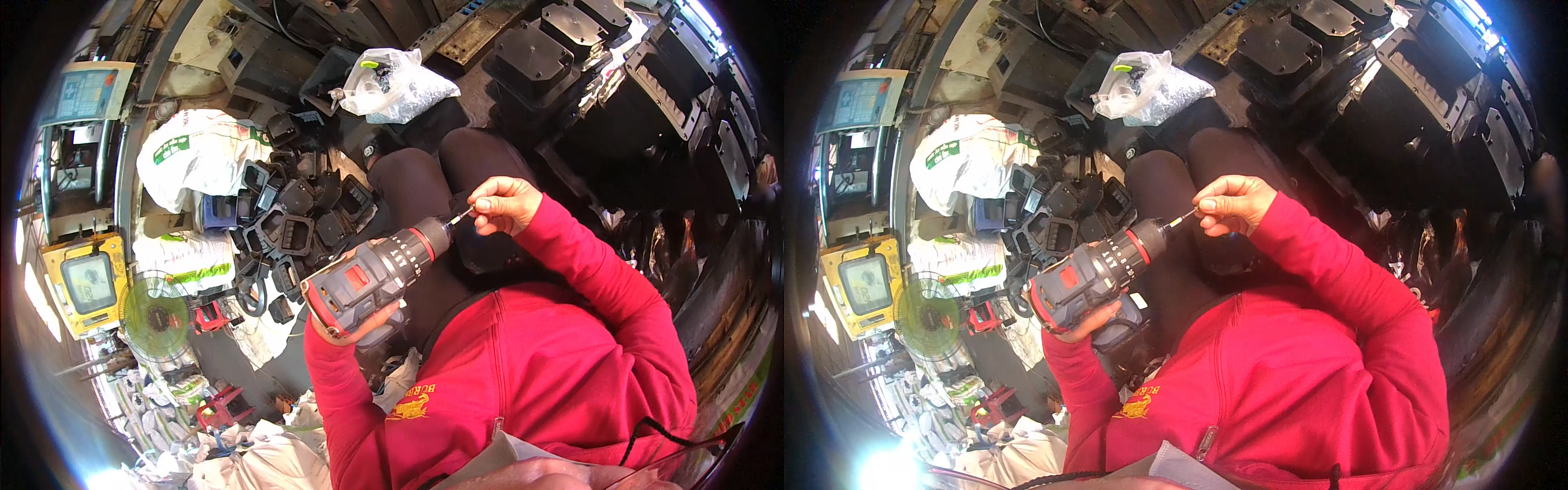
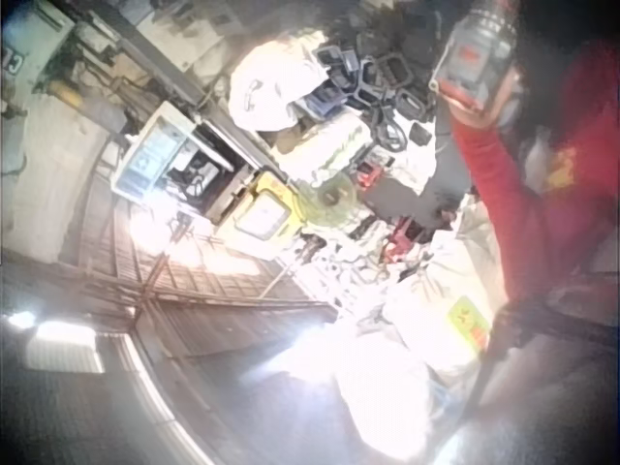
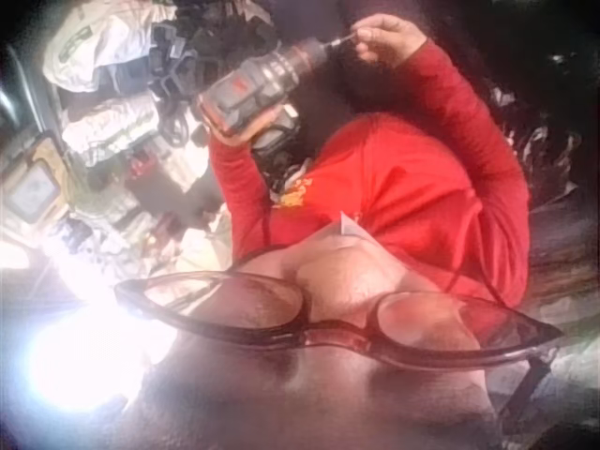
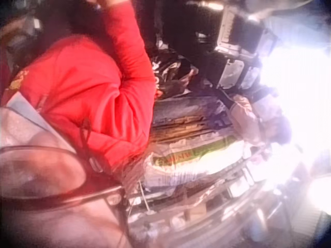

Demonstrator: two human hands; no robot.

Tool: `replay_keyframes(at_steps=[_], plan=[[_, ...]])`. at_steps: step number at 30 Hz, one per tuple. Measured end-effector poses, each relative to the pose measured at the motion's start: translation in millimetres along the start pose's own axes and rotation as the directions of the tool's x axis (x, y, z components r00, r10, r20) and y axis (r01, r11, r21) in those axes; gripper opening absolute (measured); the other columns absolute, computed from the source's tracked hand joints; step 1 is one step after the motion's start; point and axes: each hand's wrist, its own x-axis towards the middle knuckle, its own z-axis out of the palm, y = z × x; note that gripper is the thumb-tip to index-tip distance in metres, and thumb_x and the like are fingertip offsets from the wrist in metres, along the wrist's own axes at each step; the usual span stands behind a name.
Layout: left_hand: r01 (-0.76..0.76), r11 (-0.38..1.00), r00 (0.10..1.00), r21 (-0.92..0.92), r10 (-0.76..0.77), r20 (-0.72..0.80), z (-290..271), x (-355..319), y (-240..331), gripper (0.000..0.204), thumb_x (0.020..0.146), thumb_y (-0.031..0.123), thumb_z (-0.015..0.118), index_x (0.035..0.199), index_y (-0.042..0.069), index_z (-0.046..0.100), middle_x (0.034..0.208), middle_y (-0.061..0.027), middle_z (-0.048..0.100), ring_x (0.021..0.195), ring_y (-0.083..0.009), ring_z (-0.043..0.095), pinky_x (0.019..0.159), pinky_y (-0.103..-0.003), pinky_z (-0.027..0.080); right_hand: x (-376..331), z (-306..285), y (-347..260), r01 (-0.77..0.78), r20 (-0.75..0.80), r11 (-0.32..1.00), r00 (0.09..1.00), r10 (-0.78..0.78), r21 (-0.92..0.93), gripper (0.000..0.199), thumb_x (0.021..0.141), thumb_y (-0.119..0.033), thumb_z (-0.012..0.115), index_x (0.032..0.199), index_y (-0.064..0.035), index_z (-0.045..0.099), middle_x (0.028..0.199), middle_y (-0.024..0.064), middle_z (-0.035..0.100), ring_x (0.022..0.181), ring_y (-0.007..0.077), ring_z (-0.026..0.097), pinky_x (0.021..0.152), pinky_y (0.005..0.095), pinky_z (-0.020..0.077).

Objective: The person sits on the floor and uses a cordless drill to fasten screws into black plastic housing parts, then places each assembled unit into a nearby stack. The person repeats this process for multiple units.

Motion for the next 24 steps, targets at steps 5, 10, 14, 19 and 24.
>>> replay_keyframes(at_steps=[5,10,14,19,24], plan=[[-0.169,0.983,0.981,0.073,0.160,0.108,-3.0,3.7,1.5,0.078,0.064,-0.004,0.076,0.134,0.000,0.042,0.119,-0.0118,0.059,0.104,-0.0221,0.061,0.090,-0.035,0.051,-2.9,-3.9,-2.4,-0.049,0.029,0.999,0.998,0.049,-0.015,0.015,0.087,-0.011,0.067,0.098,-0.0023,0.065,0.089,0.0083,0.066,0.075,0.0143,0.066,0.070,0.0274,0.0576],[-0.235,0.961,0.964,0.147,0.211,0.163,2.1,7.5,5.0,0.080,0.060,0.002,0.080,0.132,0.004,0.045,0.122,-0.0088,0.057,0.111,-0.0203,0.058,0.094,-0.035,0.047,-3.5,-3.2,-8.7,-0.139,-0.046,0.979,0.990,0.134,-0.150,0.014,0.088,-0.014,0.067,0.097,-0.0032,0.065,0.086,0.0071,0.066,0.072,0.0141,0.066,0.068,0.0270,0.0573],[-0.156,0.980,0.976,0.124,0.133,0.171,9.3,5.3,9.9,0.077,0.061,0.005,0.080,0.130,0.004,0.047,0.120,-0.0078,0.058,0.109,-0.0191,0.057,0.095,-0.033,0.046,-14.2,3.3,-16.7,-0.103,-0.039,0.968,0.995,0.096,-0.228,0.018,0.089,-0.017,0.066,0.101,-0.0031,0.066,0.083,0.0063,0.066,0.065,0.0112,0.063,0.061,0.0252,0.0546],[-0.225,0.922,0.973,0.317,0.197,0.118,7.2,2.8,16.2,0.073,0.063,0.004,0.080,0.129,0.001,0.049,0.120,-0.0098,0.060,0.108,-0.0186,0.059,0.093,-0.033,0.047,-8.3,-29.0,-42.9,-0.020,-0.332,0.747,0.903,-0.272,-0.665,0.033,0.092,-0.030,0.061,0.112,-0.0041,0.065,0.074,0.0017,0.064,0.054,0.0035,0.053,0.046,0.0179,0.0410],[-0.207,0.871,0.975,0.446,0.149,0.162,15.2,13.2,19.3,0.069,0.066,0.005,0.080,0.127,-0.001,0.050,0.117,-0.0111,0.062,0.105,-0.0192,0.061,0.090,-0.033,0.049,25.1,-67.5,-25.9,-0.157,-0.282,0.410,0.922,-0.264,-0.898,0.055,0.081,-0.056,0.064,0.091,-0.0019,0.072,0.083,0.0116,0.070,0.081,0.0204,0.066,0.075,0.0327,0.0492]])
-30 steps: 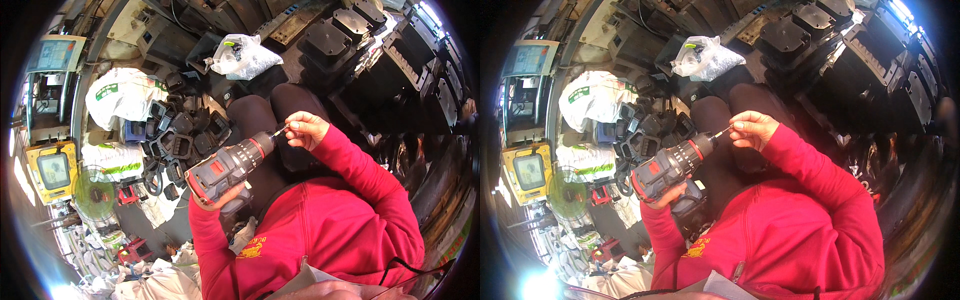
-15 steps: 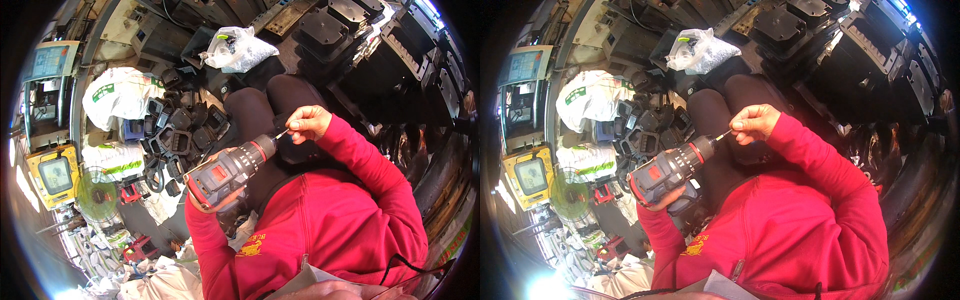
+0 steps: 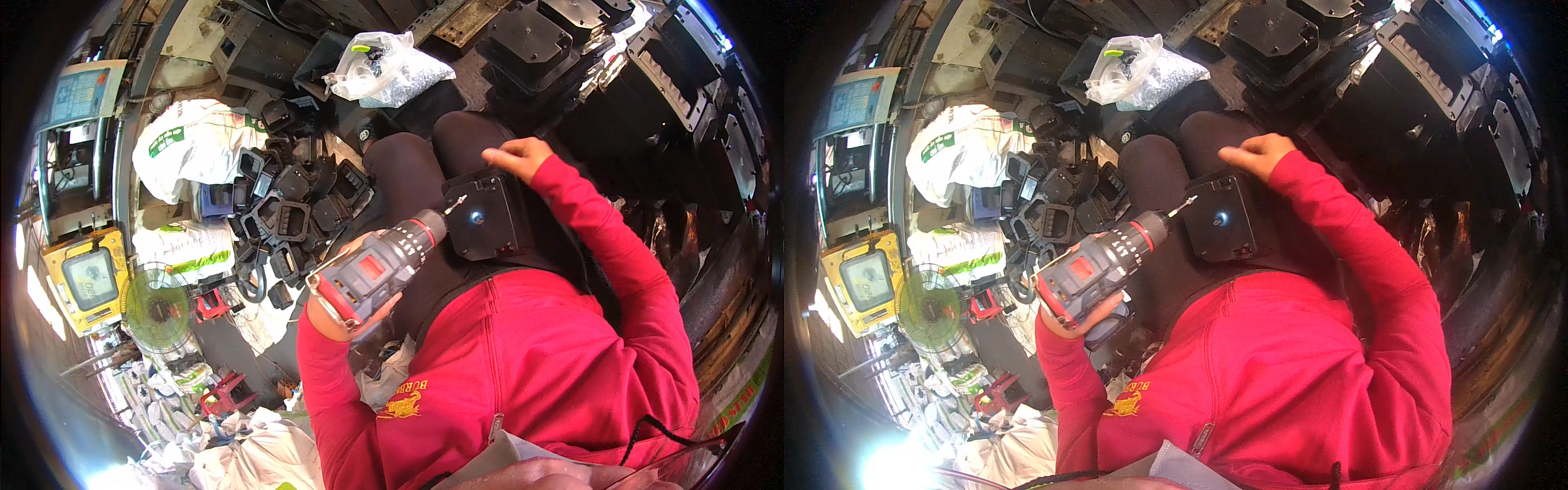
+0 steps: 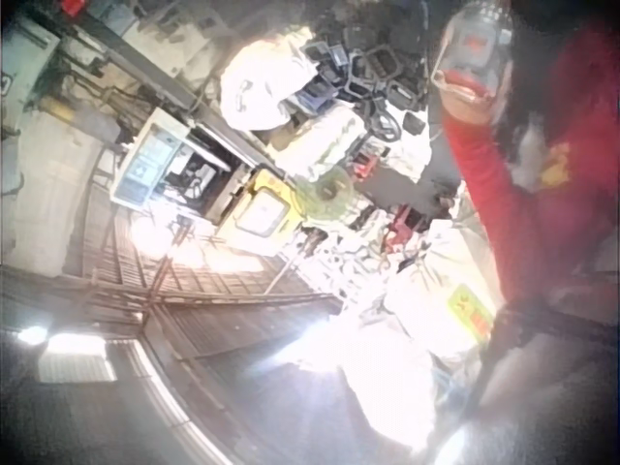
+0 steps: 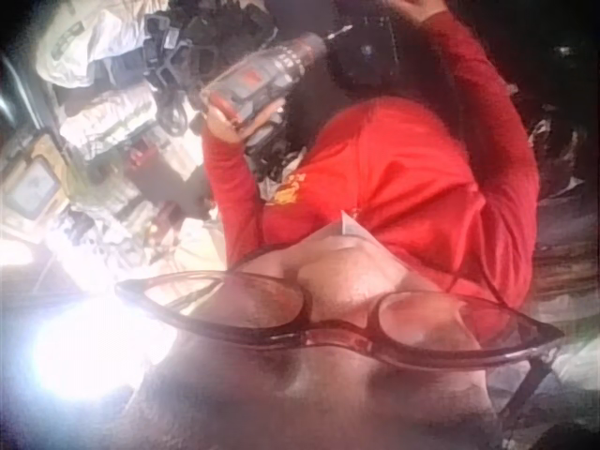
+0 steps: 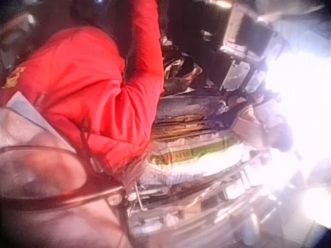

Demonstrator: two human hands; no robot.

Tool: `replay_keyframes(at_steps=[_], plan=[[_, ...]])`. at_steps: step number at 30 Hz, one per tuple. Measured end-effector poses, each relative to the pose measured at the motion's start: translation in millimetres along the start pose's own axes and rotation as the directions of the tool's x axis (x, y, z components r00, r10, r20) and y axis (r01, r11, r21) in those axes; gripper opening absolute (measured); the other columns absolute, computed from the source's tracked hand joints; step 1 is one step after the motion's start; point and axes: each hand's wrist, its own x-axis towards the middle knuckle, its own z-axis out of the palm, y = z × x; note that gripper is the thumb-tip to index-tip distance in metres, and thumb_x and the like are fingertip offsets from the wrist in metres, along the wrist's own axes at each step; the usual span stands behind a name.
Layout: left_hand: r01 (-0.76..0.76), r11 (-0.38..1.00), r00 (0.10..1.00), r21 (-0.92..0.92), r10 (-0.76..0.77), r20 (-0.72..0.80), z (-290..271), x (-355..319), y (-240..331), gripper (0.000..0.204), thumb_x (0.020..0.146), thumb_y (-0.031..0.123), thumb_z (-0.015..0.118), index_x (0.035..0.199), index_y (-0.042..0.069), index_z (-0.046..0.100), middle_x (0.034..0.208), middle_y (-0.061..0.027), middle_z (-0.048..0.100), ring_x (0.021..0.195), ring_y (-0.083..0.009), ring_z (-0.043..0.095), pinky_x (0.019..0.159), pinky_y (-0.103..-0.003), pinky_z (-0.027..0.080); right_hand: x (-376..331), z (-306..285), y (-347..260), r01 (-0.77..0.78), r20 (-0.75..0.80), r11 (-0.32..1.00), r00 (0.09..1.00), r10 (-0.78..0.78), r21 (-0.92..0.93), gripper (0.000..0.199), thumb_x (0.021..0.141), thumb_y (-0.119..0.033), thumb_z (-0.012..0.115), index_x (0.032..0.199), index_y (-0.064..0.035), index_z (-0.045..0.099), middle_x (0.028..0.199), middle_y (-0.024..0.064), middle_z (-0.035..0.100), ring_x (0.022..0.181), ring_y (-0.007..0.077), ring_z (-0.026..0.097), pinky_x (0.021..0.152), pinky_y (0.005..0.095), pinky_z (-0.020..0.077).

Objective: The person sits on the floor and uses a cordless drill to fasten screws into black plastic housing parts, then places each assembled unit into a nearby stack. The person repeats this process for multiple units.

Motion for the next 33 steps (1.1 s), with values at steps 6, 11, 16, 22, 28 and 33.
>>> replay_keyframes(at_steps=[6,11,16,22,28,33], plan=[[0.006,1.000,0.994,0.005,-0.006,0.106,9.6,17.8,4.4,0.066,0.068,0.008,0.078,0.127,0.001,0.050,0.127,-0.0125,0.055,0.115,-0.0224,0.055,0.098,-0.035,0.043,-2.1,14.7,1.2,-0.041,0.221,0.983,0.972,0.081,-0.179,0.050,0.084,-0.050,0.063,0.094,-0.0019,0.072,0.089,0.0194,0.069,0.086,0.0304,0.067,0.079,0.0376,0.0504],[0.061,0.991,0.986,0.122,-0.080,0.149,19.3,26.6,8.7,0.064,0.066,0.011,0.077,0.125,0.005,0.052,0.123,-0.0116,0.057,0.110,-0.0268,0.058,0.095,-0.035,0.045,-16.0,13.4,0.0,0.011,0.196,0.969,0.980,0.039,-0.246,0.048,0.086,-0.047,0.059,0.092,-0.0015,0.072,0.083,0.0205,0.068,0.081,0.0343,0.066,0.076,0.0400,0.0505],[-0.098,0.967,0.973,0.237,0.042,0.228,20.2,38.0,9.4,0.059,0.069,0.010,0.075,0.124,0.005,0.053,0.123,-0.0107,0.057,0.109,-0.0263,0.059,0.095,-0.034,0.045,-17.9,14.5,4.4,0.045,0.170,0.966,0.985,-0.001,-0.256,0.048,0.086,-0.048,0.058,0.089,-0.0026,0.072,0.079,0.0200,0.067,0.078,0.0357,0.065,0.074,0.0411,0.0504],[-0.130,0.963,0.967,0.235,0.071,0.247,23.8,45.5,14.4,0.057,0.071,0.009,0.074,0.124,0.004,0.053,0.122,-0.0096,0.058,0.112,-0.0248,0.058,0.095,-0.033,0.046,-20.2,13.8,5.1,0.041,0.170,0.968,0.985,0.001,-0.247,0.047,0.086,-0.047,0.058,0.087,-0.0025,0.072,0.076,0.0188,0.067,0.075,0.0356,0.065,0.072,0.0420,0.0504],[0.238,0.968,0.925,0.084,-0.252,0.285,34.4,37.9,13.4,0.044,0.080,0.002,0.061,0.123,0.004,0.053,0.112,-0.0090,0.061,0.100,-0.0177,0.062,0.086,-0.028,0.051,-31.3,15.0,8.2,0.133,0.100,0.968,0.988,-0.114,-0.215,0.041,0.090,-0.039,0.059,0.084,-0.0003,0.069,0.067,0.0207,0.062,0.065,0.0365,0.062,0.062,0.0414,0.0476],[0.737,0.632,0.663,-0.240,-0.605,0.442,47.4,33.0,-7.5,0.034,0.086,0.006,0.057,0.119,0.003,0.051,0.105,-0.0062,0.062,0.091,-0.0160,0.064,0.082,-0.029,0.054,-40.1,13.0,5.3,0.156,0.094,0.968,0.986,-0.140,-0.197,0.039,0.090,-0.037,0.058,0.076,-0.0007,0.066,0.062,0.0200,0.058,0.060,0.0372,0.058,0.058,0.0421,0.0450]])
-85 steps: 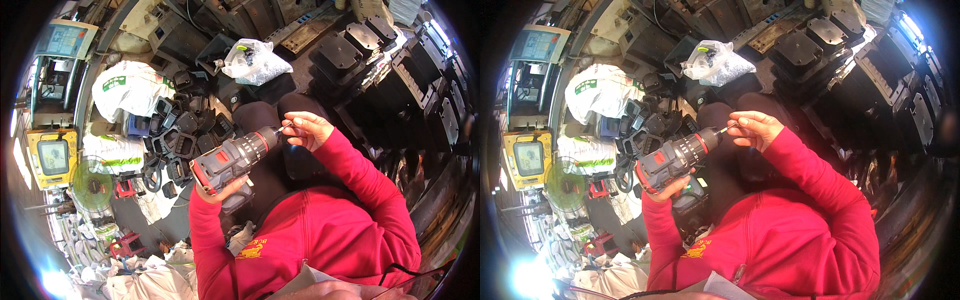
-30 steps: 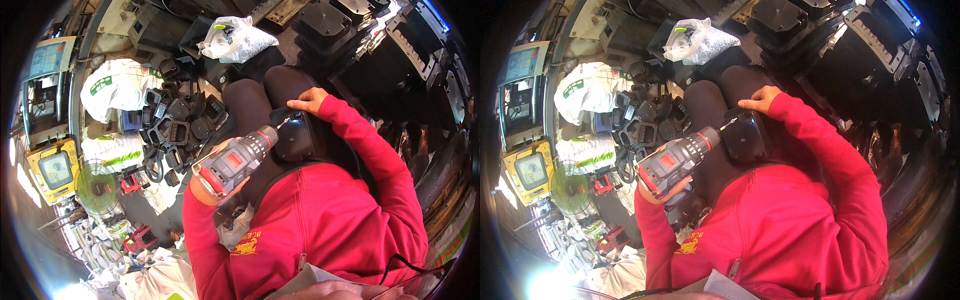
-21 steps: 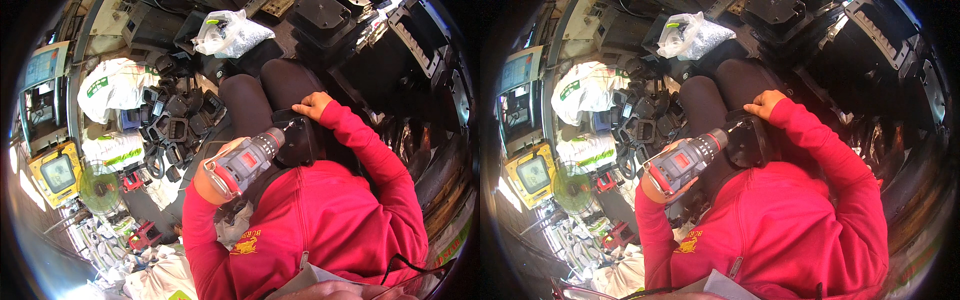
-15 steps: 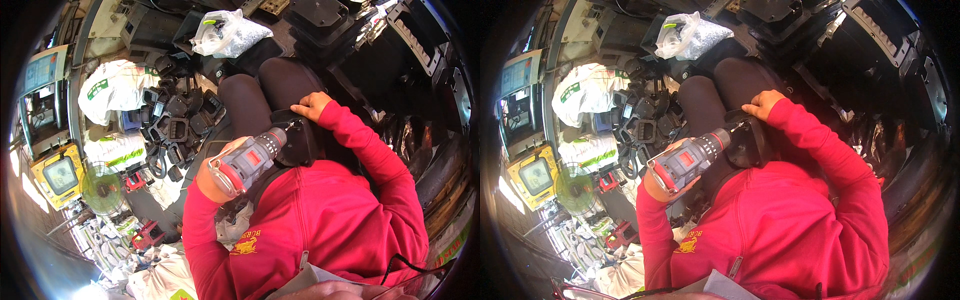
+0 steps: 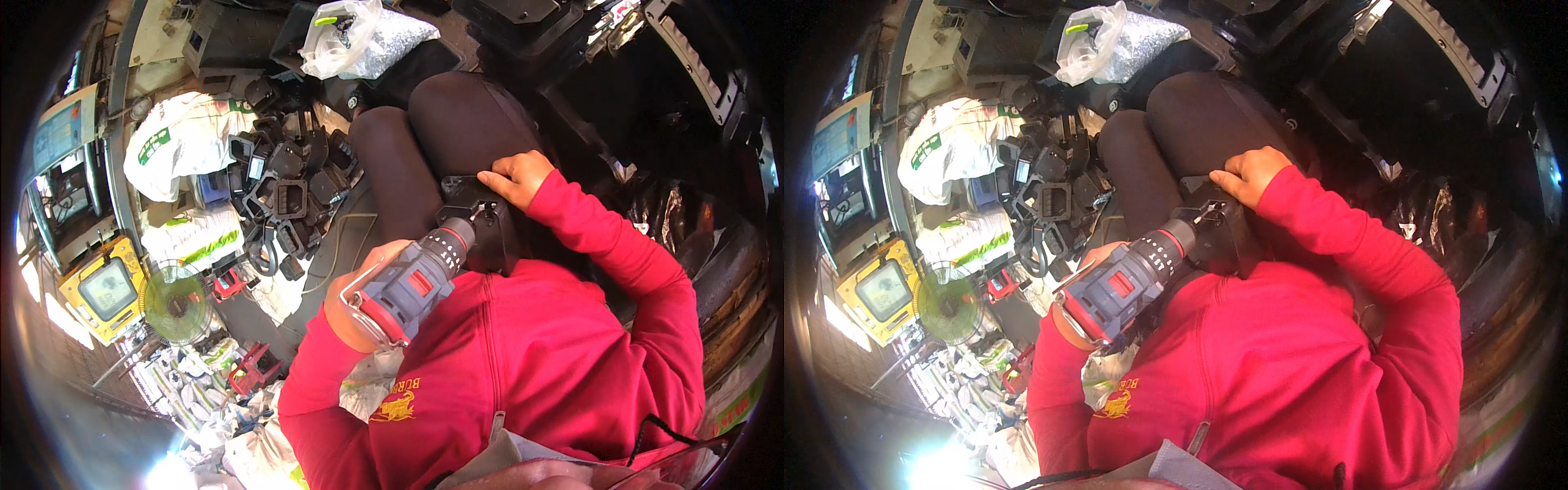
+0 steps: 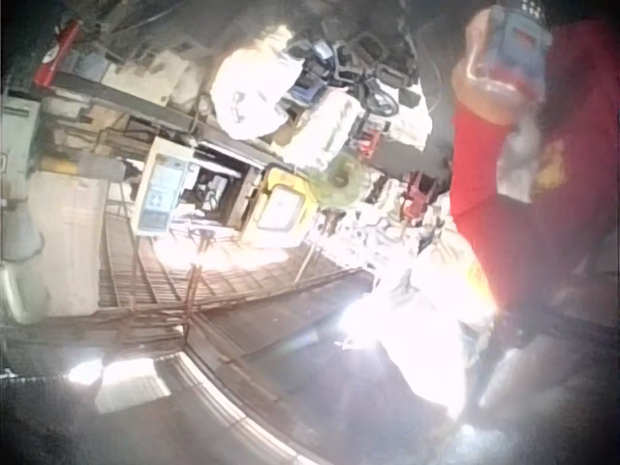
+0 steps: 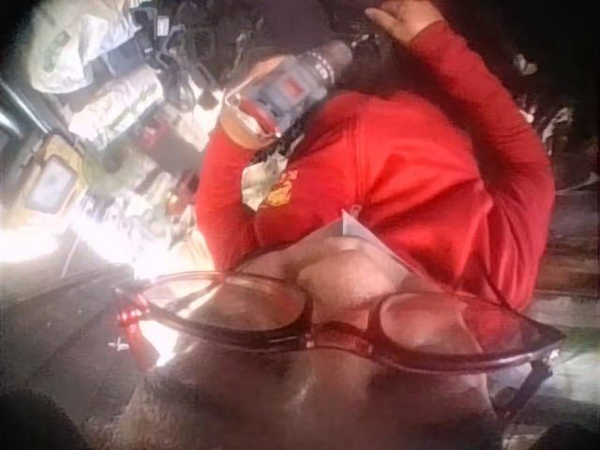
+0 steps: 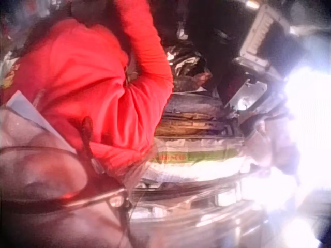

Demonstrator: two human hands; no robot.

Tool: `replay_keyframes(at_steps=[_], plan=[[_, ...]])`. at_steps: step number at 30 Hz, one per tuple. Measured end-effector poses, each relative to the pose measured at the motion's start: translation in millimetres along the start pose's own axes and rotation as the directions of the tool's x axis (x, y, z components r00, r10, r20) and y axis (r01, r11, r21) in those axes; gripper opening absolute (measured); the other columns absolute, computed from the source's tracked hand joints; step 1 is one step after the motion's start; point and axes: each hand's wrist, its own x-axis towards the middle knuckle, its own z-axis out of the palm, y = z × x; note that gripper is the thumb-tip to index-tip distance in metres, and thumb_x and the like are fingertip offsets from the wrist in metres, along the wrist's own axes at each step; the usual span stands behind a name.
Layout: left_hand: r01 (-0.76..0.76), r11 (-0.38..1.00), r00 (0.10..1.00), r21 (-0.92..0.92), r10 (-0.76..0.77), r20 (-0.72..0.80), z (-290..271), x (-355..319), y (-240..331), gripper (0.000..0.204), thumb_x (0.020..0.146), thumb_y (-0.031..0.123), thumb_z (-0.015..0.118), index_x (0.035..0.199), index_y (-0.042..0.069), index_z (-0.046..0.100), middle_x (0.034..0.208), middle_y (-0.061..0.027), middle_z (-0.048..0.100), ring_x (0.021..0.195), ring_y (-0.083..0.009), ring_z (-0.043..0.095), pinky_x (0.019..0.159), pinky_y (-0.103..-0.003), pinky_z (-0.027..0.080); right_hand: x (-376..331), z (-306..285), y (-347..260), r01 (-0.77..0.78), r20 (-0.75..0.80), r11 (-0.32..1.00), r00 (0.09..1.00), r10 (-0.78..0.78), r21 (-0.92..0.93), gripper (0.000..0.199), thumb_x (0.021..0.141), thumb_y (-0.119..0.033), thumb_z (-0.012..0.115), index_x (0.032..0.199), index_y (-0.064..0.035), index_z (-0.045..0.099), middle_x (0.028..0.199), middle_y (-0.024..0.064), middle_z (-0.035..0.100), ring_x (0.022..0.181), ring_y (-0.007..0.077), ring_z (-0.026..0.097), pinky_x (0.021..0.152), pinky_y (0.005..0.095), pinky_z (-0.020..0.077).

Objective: The person sits on the floor and uses a cordless drill to fasten screws into black plastic housing parts, then places each assembled unit into a nearby stack. The person repeats this process for multiple units.

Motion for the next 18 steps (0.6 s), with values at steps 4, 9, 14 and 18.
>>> replay_keyframes(at_steps=[4,9,14,18], plan=[[-0.034,0.930,0.986,-0.365,0.090,0.139,-0.6,-1.6,-7.7,0.057,0.077,0.012,0.074,0.125,0.003,0.045,0.116,-0.0068,0.060,0.095,-0.0175,0.066,0.085,-0.027,0.052,-1.1,0.0,-0.4,0.022,-0.011,1.000,1.000,-0.022,0.013,0.039,0.090,-0.036,0.059,0.074,-0.0014,0.066,0.060,0.0194,0.056,0.057,0.0368,0.057,0.056,0.0417,0.0440],[-0.156,0.973,0.988,0.169,0.155,0.018,7.2,0.1,-3.4,0.034,0.083,0.007,0.059,0.116,0.002,0.052,0.103,-0.0068,0.063,0.085,-0.0144,0.065,0.076,-0.028,0.055,2.0,4.1,4.4,0.030,-0.032,1.000,0.999,-0.030,0.007,0.038,0.090,-0.036,0.059,0.074,-0.0014,0.065,0.059,0.0189,0.056,0.056,0.0367,0.056,0.055,0.0413,0.0434],[-0.357,0.873,0.923,0.333,0.383,-0.014,12.1,-7.2,14.6,0.033,0.086,0.008,0.056,0.118,0.001,0.053,0.102,-0.0094,0.063,0.086,-0.0177,0.066,0.077,-0.029,0.055,12.5,-3.6,3.5,-0.027,0.104,1.000,0.994,0.026,0.005,0.041,0.088,-0.042,0.057,0.080,-0.0036,0.070,0.069,0.0209,0.062,0.069,0.0386,0.062,0.065,0.0445,0.0482],[-0.495,0.808,0.840,0.321,0.539,-0.061,9.1,-26.2,12.0,0.047,0.085,0.012,0.059,0.130,0.002,0.047,0.113,-0.0126,0.062,0.093,-0.0216,0.066,0.080,-0.031,0.054,8.5,-1.5,-0.3,0.009,0.027,0.999,1.000,-0.011,0.049,0.041,0.090,-0.040,0.058,0.078,-0.0008,0.066,0.062,0.0172,0.057,0.058,0.0268,0.057,0.059,0.0396,0.0450]])
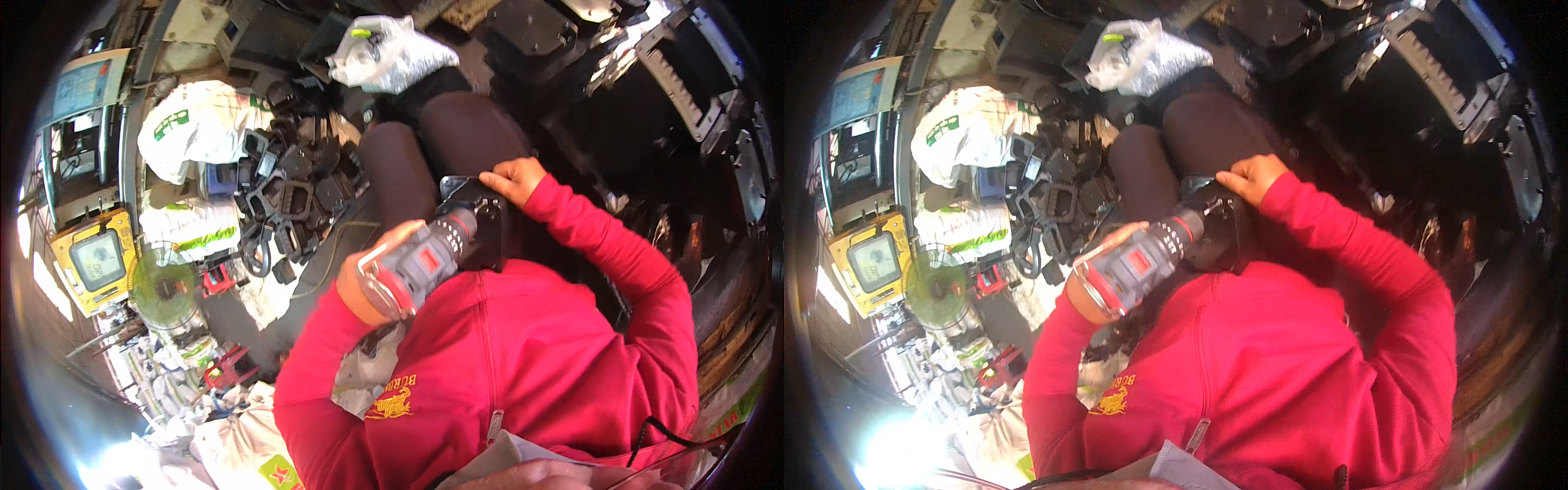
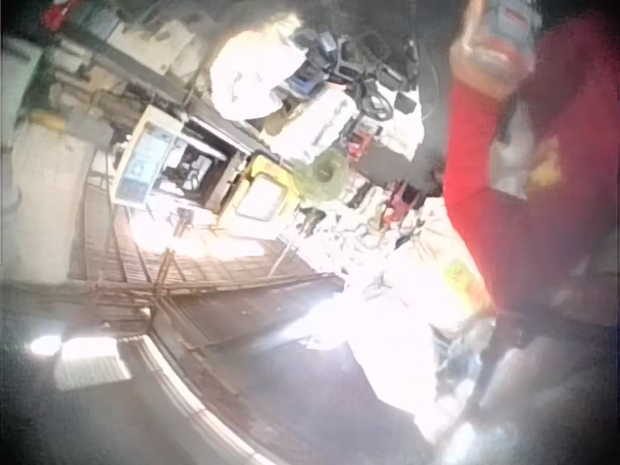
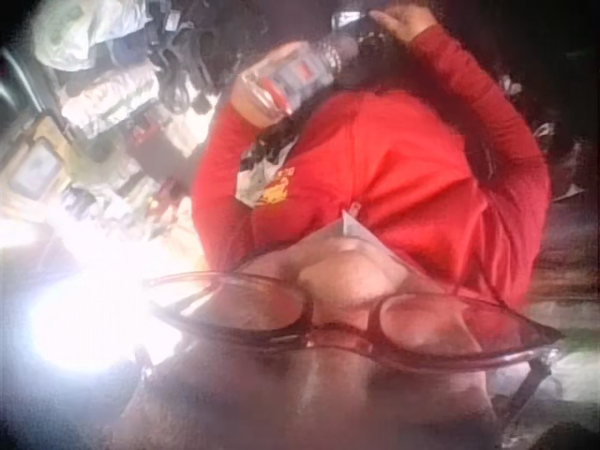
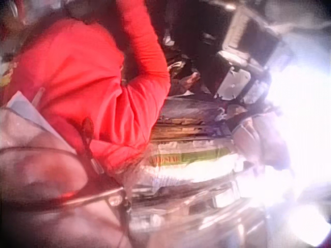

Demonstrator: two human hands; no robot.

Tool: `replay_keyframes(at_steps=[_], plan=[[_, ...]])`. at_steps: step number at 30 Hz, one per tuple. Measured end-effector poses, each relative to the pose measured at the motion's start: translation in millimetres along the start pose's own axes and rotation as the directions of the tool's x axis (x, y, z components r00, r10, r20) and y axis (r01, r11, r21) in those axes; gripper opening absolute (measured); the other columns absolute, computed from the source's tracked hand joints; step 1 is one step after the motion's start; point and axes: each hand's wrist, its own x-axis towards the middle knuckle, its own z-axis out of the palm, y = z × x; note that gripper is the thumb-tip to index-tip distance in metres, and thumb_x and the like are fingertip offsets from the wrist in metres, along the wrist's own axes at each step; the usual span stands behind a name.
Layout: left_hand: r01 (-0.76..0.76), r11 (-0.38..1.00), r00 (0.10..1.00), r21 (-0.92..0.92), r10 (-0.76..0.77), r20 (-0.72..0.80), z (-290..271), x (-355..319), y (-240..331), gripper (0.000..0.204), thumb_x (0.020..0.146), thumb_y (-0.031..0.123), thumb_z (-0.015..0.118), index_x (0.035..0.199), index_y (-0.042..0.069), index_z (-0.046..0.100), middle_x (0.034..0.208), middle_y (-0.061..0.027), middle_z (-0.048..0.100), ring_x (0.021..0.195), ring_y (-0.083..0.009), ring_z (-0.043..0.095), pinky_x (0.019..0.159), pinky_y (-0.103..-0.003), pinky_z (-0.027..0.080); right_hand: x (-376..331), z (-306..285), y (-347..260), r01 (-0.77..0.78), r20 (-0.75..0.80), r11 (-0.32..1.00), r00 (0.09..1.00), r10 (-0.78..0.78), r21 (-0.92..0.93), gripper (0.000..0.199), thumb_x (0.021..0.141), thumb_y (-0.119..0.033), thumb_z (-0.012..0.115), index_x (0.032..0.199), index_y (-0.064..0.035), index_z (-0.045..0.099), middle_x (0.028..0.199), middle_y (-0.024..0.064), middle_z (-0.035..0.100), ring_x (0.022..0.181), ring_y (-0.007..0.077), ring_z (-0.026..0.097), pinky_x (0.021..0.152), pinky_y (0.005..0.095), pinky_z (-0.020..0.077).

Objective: The person sits on the floor and uses a cordless drill to fasten screws into black plastic housing parts, then places each assembled unit into a nearby stack. The person repeats this process for multiple units.

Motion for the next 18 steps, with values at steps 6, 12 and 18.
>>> replay_keyframes(at_steps=[6,12,18], plan=[[0.058,0.501,0.995,-0.864,-0.101,0.008,10.0,-73.2,-51.8,0.049,0.089,0.020,0.056,0.134,0.005,0.044,0.118,-0.0120,0.060,0.099,-0.0228,0.065,0.087,-0.035,0.053,-15.6,-11.8,44.4,-0.002,-0.281,0.912,0.951,0.129,0.409,0.042,0.090,-0.040,0.061,0.091,0.0007,0.069,0.078,0.0074,0.066,0.073,0.0135,0.059,0.069,0.0312,0.0464],[-0.048,0.998,0.967,0.039,0.056,-0.250,38.9,-68.3,-101.6,0.073,0.067,0.015,0.077,0.133,0.011,0.047,0.115,-0.0077,0.064,0.098,-0.0201,0.065,0.087,-0.030,0.052,9.1,-55.2,82.6,0.283,-0.383,0.371,0.895,0.229,0.884,0.036,0.090,-0.025,0.058,0.111,0.0039,0.062,0.098,0.0141,0.068,0.077,0.0209,0.067,0.065,0.0327,0.0552],[0.222,0.876,0.970,0.429,-0.244,-0.003,64.2,-38.9,-94.8,0.085,0.065,0.041,0.074,0.141,0.027,0.038,0.134,-0.0120,0.050,0.110,-0.0350,0.056,0.095,-0.050,0.042,-17.7,-50.0,33.6,0.097,-0.164,0.479,0.981,0.100,0.872,0.041,0.092,-0.031,0.054,0.112,0.0038,0.062,0.091,0.0138,0.068,0.067,0.0192,0.063,0.057,0.0306,0.0499]])
